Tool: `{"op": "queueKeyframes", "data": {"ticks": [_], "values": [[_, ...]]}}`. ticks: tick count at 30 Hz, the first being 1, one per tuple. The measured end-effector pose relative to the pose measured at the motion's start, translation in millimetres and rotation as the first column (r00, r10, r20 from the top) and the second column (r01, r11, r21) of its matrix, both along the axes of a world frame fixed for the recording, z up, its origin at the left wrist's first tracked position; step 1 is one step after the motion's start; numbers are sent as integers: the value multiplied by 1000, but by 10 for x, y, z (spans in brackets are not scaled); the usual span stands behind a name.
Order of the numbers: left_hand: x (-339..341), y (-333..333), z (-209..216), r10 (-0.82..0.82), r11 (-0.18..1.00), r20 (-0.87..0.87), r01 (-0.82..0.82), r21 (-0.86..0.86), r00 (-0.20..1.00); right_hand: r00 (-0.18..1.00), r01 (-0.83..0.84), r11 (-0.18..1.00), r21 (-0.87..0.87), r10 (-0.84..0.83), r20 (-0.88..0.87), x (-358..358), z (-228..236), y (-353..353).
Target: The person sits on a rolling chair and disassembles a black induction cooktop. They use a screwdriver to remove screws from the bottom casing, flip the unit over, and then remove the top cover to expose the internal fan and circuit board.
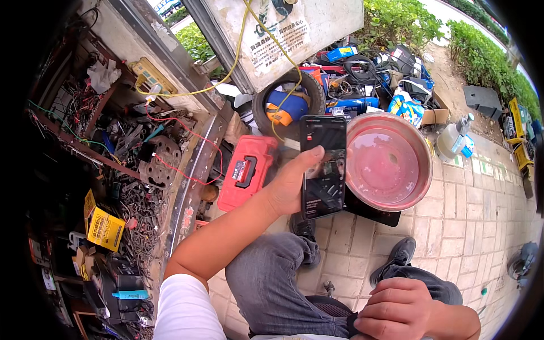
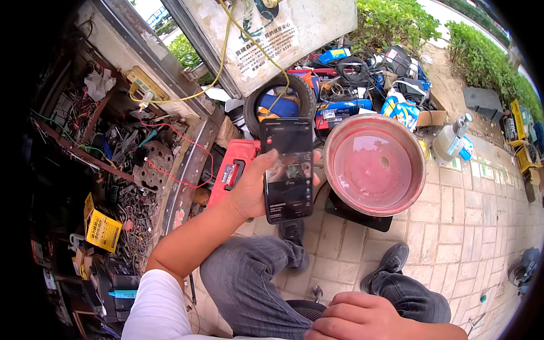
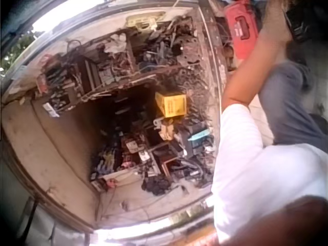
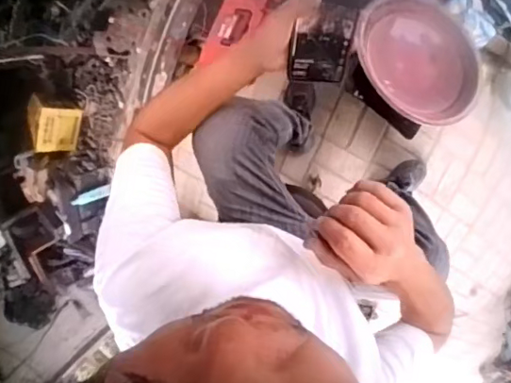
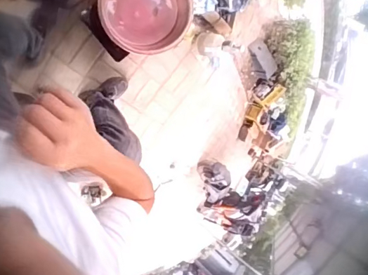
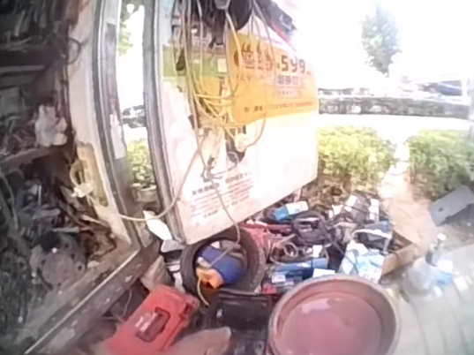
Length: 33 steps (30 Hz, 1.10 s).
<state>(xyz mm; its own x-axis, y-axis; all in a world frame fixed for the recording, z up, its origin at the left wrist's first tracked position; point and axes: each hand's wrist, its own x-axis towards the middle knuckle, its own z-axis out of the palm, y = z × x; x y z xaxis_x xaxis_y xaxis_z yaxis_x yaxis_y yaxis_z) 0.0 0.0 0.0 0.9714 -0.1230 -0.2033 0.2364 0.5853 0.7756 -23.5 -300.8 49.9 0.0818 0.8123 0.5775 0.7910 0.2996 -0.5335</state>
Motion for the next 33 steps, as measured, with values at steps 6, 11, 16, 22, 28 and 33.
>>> {"op": "queueKeyframes", "data": {"ticks": [6, 11, 16, 22, 28, 33], "values": [[-92, 1025, -744, 434, 898, 3, -432, -85, 901, 966, 258, 965, -49, -258, -4, 361, 295, -136], [-430, 1982, -1407, 675, 738, -205, -641, 212, 709, 790, 609, 788, -92, -613, -15, 739, 72, -427], [-628, 2956, -2169, 600, 789, -365, -451, 418, 712, 631, 760, 611, -220, -775, 26, 1291, -288, -765], [-598, 3097, -2588, 583, 797, -365, -424, 431, 726, 390, 827, 393, -401, -916, -93, 1724, -817, -1008], [-576, 3214, -2578, 697, -123, 115, -40, 992, 708, 621, 711, 577, -402, -783, -27, 1971, -1007, -557], [490, 1699, -2520, 371, 136, 79, -138, 981, 925, 696, 682, 584, -440, -703, 145, 1965, -643, -471]]}}
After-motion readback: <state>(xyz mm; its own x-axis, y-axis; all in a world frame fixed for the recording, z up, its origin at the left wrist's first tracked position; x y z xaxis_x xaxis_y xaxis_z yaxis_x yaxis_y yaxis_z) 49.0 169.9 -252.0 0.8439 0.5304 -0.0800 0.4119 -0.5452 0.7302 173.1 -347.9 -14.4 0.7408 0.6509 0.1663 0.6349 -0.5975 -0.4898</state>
